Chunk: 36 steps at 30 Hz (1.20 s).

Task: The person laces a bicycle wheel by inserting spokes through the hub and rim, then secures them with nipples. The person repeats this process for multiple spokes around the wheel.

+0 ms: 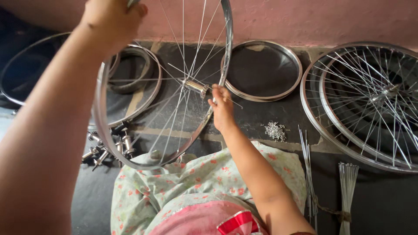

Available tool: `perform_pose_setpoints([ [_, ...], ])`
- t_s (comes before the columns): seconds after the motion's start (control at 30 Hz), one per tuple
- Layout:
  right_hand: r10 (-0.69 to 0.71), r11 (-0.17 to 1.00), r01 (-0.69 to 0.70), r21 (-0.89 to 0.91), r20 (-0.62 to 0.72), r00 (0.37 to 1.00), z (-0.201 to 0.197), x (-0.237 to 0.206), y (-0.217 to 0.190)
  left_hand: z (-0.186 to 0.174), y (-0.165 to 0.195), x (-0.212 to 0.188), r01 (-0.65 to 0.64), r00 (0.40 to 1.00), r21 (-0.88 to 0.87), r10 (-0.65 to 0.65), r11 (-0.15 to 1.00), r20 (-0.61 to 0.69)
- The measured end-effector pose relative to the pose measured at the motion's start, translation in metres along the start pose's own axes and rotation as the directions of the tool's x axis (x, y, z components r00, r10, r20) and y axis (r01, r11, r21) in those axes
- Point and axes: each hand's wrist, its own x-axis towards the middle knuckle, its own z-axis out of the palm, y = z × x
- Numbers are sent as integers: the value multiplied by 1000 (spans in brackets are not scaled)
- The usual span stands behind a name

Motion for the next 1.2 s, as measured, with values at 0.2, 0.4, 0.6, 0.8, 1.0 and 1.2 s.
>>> perform_pose_setpoints([
  [0.2,-82,987,92,-133,79,994,48,-17,-4,-8,33,-47,-20,974,-277,-44,961,-222],
  [0.4,-134,957,147,-249,72,988,46,-34,-9,-8,38,-120,-128,923,-321,-6,938,-385],
  [0.6,-138,908,168,-383,103,985,42,-34,-18,2,46,-209,-84,959,-967,-244,241,-145],
  [0.8,-129,929,137,-345,45,991,42,-33,-14,48,8,-220,196,954,-830,-94,-522,285],
  [1.0,-139,921,162,-355,88,986,41,-28,-11,147,29,-164,532,754,-738,-164,-416,636],
  [1.2,-121,930,136,-342,66,990,41,-21,-3,169,52,-127,476,786,-785,-208,-396,582],
])
